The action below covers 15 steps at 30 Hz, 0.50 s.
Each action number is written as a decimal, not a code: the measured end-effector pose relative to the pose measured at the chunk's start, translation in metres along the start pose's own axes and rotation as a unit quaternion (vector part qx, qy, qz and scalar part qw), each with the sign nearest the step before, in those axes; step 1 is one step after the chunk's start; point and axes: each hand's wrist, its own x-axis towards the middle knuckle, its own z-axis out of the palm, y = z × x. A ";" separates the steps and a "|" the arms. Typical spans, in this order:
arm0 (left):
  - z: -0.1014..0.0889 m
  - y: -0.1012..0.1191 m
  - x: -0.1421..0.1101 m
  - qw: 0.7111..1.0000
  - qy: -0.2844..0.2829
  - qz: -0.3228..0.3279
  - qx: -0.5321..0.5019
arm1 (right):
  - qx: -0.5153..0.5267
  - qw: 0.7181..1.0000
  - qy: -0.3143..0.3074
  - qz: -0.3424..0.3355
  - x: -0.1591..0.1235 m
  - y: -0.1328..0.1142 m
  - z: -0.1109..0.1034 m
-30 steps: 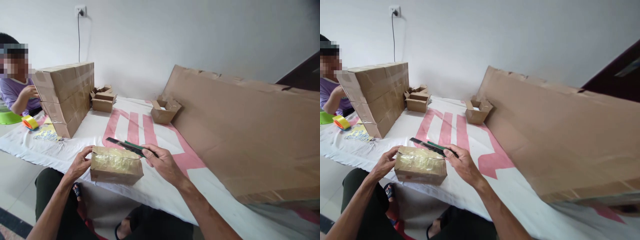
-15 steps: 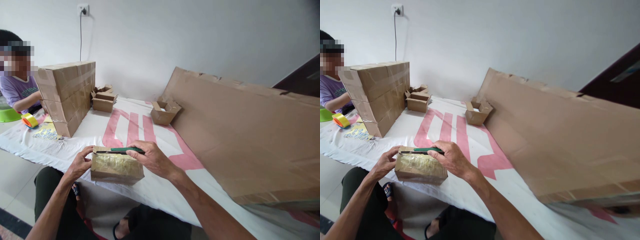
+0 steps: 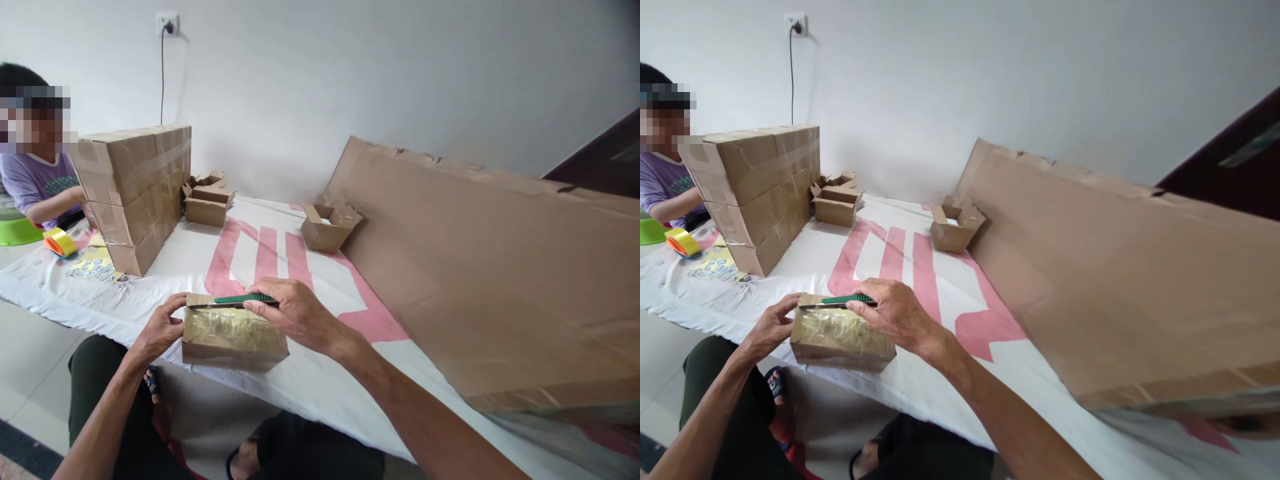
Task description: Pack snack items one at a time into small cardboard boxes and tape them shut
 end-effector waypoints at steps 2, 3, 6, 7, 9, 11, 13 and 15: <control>-0.001 -0.001 0.000 1.000 -0.005 0.001 0.005 | -0.022 1.000 -0.010 -0.002 0.002 -0.003 -0.001; -0.001 -0.002 0.000 1.000 -0.006 0.002 0.007 | -0.035 0.999 -0.019 0.000 0.004 -0.005 -0.002; -0.001 -0.003 0.000 1.000 -0.001 0.003 0.010 | -0.070 0.996 -0.055 0.019 0.008 -0.010 -0.004; -0.001 -0.004 0.000 1.000 0.001 0.003 0.012 | -0.079 0.994 -0.067 0.025 0.009 -0.011 -0.005; -0.001 -0.003 0.000 1.000 0.003 0.006 0.020 | -0.094 0.992 -0.083 0.030 0.013 -0.012 -0.006; -0.001 -0.003 0.001 1.000 0.004 0.010 0.029 | -0.105 0.990 -0.094 0.032 0.016 -0.012 -0.007; -0.001 -0.003 0.002 0.999 0.008 0.014 0.035 | -0.112 0.988 -0.105 0.037 0.019 -0.013 -0.009; 0.000 -0.002 0.003 0.999 0.010 0.017 0.037 | -0.115 0.986 -0.115 0.040 0.021 -0.014 -0.010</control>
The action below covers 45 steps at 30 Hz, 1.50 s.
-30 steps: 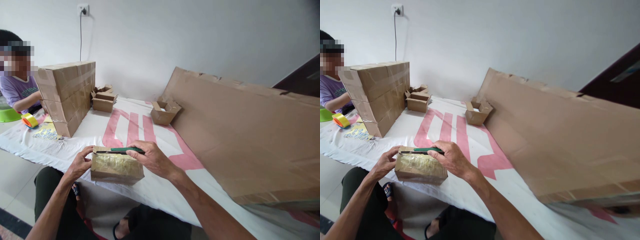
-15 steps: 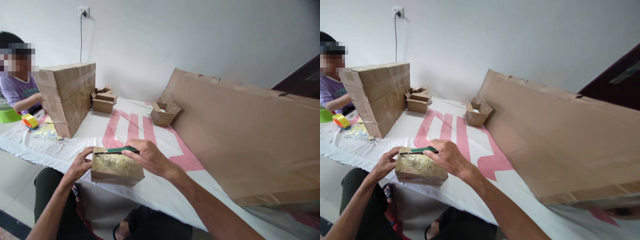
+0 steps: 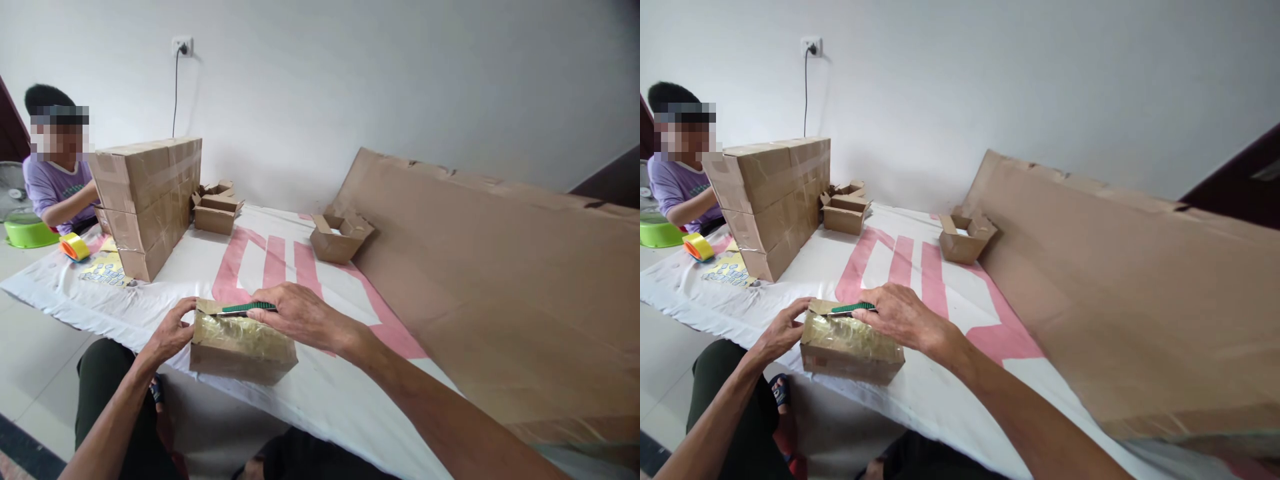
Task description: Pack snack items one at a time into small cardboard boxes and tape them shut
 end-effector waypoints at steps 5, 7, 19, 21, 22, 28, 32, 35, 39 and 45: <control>0.001 -0.001 0.001 1.000 0.000 -0.008 0.002 | -0.002 1.000 -0.016 0.003 0.006 -0.005 -0.005; 0.001 -0.003 0.002 1.000 0.007 -0.012 0.007 | -0.002 1.000 -0.024 0.003 0.009 -0.007 -0.007; 0.001 -0.004 0.001 1.000 0.003 -0.009 0.000 | -0.017 0.999 -0.028 0.036 0.005 -0.002 -0.007; 0.001 -0.007 0.001 1.000 0.003 -0.011 0.002 | -0.013 0.999 -0.023 0.037 0.005 -0.002 -0.007; 0.001 -0.008 0.001 1.000 0.006 -0.012 0.002 | -0.015 0.999 -0.014 0.031 0.006 -0.003 -0.006; 0.002 -0.007 0.000 1.000 0.009 -0.016 -0.010 | -0.014 1.000 0.001 -0.006 0.007 0.004 -0.006; 0.002 -0.005 -0.001 1.000 0.014 -0.007 0.007 | 0.023 1.000 0.005 -0.021 0.002 0.014 -0.010; 0.001 -0.004 -0.002 0.999 0.008 -0.014 0.028 | -0.009 1.000 0.006 -0.022 0.001 0.013 -0.009; -0.001 0.000 -0.001 0.999 0.003 -0.023 0.041 | -0.102 0.993 -0.055 0.001 -0.001 0.009 -0.015; -0.003 -0.001 0.001 0.998 0.002 -0.014 0.055 | -0.126 0.986 -0.091 0.067 -0.023 0.025 -0.037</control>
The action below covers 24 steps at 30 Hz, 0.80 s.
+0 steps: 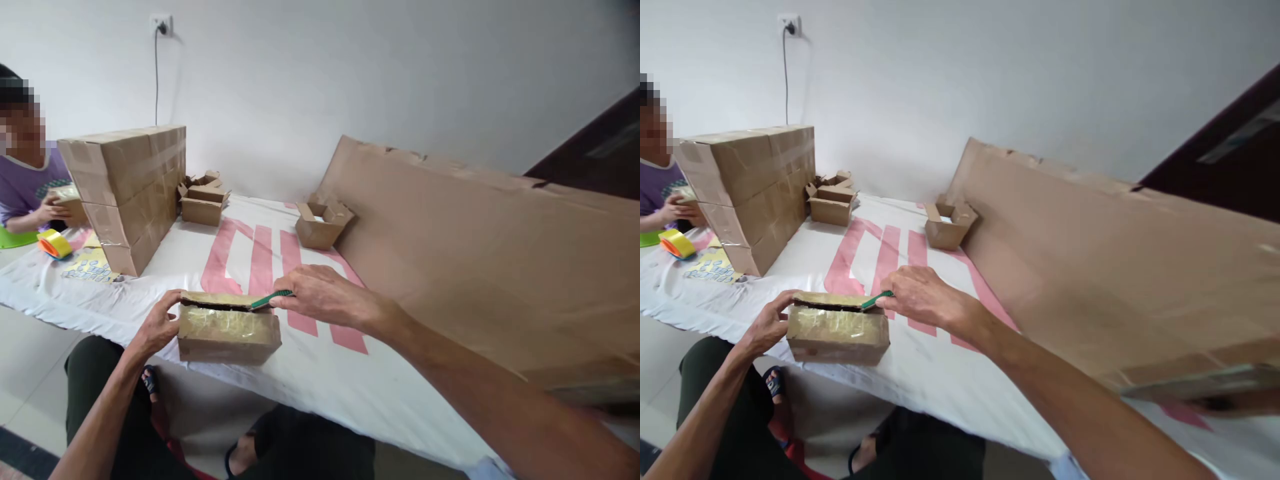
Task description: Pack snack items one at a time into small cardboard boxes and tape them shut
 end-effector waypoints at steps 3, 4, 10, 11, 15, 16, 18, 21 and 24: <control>0.000 -0.001 0.004 1.000 -0.006 0.008 -0.006 | 0.012 1.000 0.006 0.018 -0.012 0.008 -0.001; 0.000 -0.001 0.005 1.000 -0.006 0.009 -0.005 | 0.018 1.000 0.009 0.024 -0.016 0.011 -0.002; -0.001 -0.001 0.008 1.000 -0.020 0.010 -0.009 | 0.182 0.973 0.118 0.076 -0.060 0.057 0.017; -0.001 0.000 0.008 1.000 -0.022 0.009 -0.011 | 0.217 0.959 0.154 0.097 -0.066 0.068 0.030; -0.002 0.005 0.008 0.999 -0.035 0.008 -0.017 | 0.269 0.894 0.311 0.181 -0.076 0.097 0.127; -0.002 0.005 0.008 0.999 -0.040 0.011 -0.017 | 0.261 0.890 0.321 0.193 -0.076 0.101 0.158; -0.003 0.003 0.008 0.999 -0.045 0.019 -0.010 | 0.206 0.895 0.337 0.206 -0.074 0.103 0.217; -0.005 -0.004 0.008 0.999 -0.029 0.024 0.004 | 0.125 0.899 0.353 0.225 -0.075 0.104 0.281; -0.008 -0.010 0.008 0.999 -0.014 0.024 0.016 | 0.088 0.902 0.349 0.237 -0.077 0.106 0.300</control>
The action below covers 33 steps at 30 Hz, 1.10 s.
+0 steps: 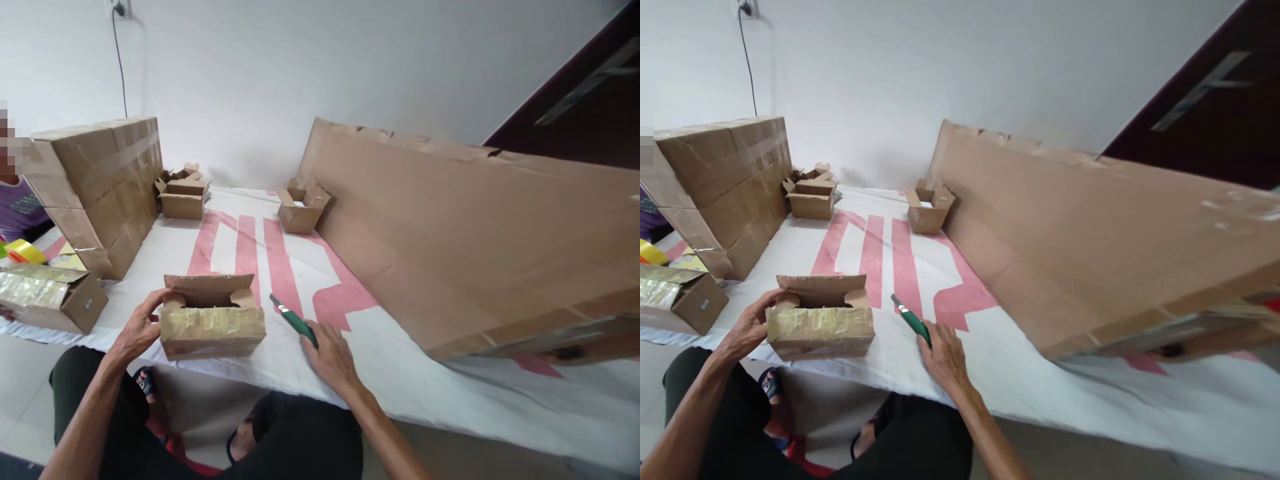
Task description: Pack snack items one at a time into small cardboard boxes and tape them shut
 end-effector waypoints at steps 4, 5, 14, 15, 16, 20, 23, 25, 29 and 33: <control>-0.002 -0.003 -0.001 1.000 -0.015 -0.006 0.025 | 0.102 0.994 0.029 -0.012 0.021 -0.021 -0.015; -0.002 -0.003 -0.001 0.999 -0.019 -0.007 0.029 | 0.152 0.988 0.035 -0.015 0.030 -0.033 -0.022; -0.011 0.013 -0.003 0.996 -0.084 -0.025 0.024 | 0.356 0.921 -0.097 -0.127 0.092 -0.143 -0.068; -0.013 0.014 -0.004 0.995 -0.091 -0.024 0.026 | 0.355 0.916 -0.131 -0.135 0.095 -0.145 -0.067; -0.014 0.014 -0.004 0.994 -0.099 -0.023 0.028 | 0.351 0.911 -0.167 -0.138 0.097 -0.144 -0.066; -0.018 0.017 -0.005 0.990 -0.136 -0.036 0.026 | 0.320 0.897 -0.272 -0.136 0.093 -0.133 -0.058; -0.017 0.020 -0.004 0.987 -0.156 -0.035 0.029 | 0.303 0.896 -0.289 -0.148 0.087 -0.126 -0.054; -0.017 0.022 -0.003 0.987 -0.154 -0.026 0.048 | 0.293 0.898 -0.291 -0.149 0.086 -0.126 -0.053; -0.016 0.023 -0.003 0.987 -0.138 -0.019 0.085 | 0.283 0.905 -0.284 -0.142 0.087 -0.130 -0.051; -0.019 0.023 -0.005 0.987 -0.121 -0.010 0.104 | 0.278 0.910 -0.273 -0.143 0.092 -0.136 -0.046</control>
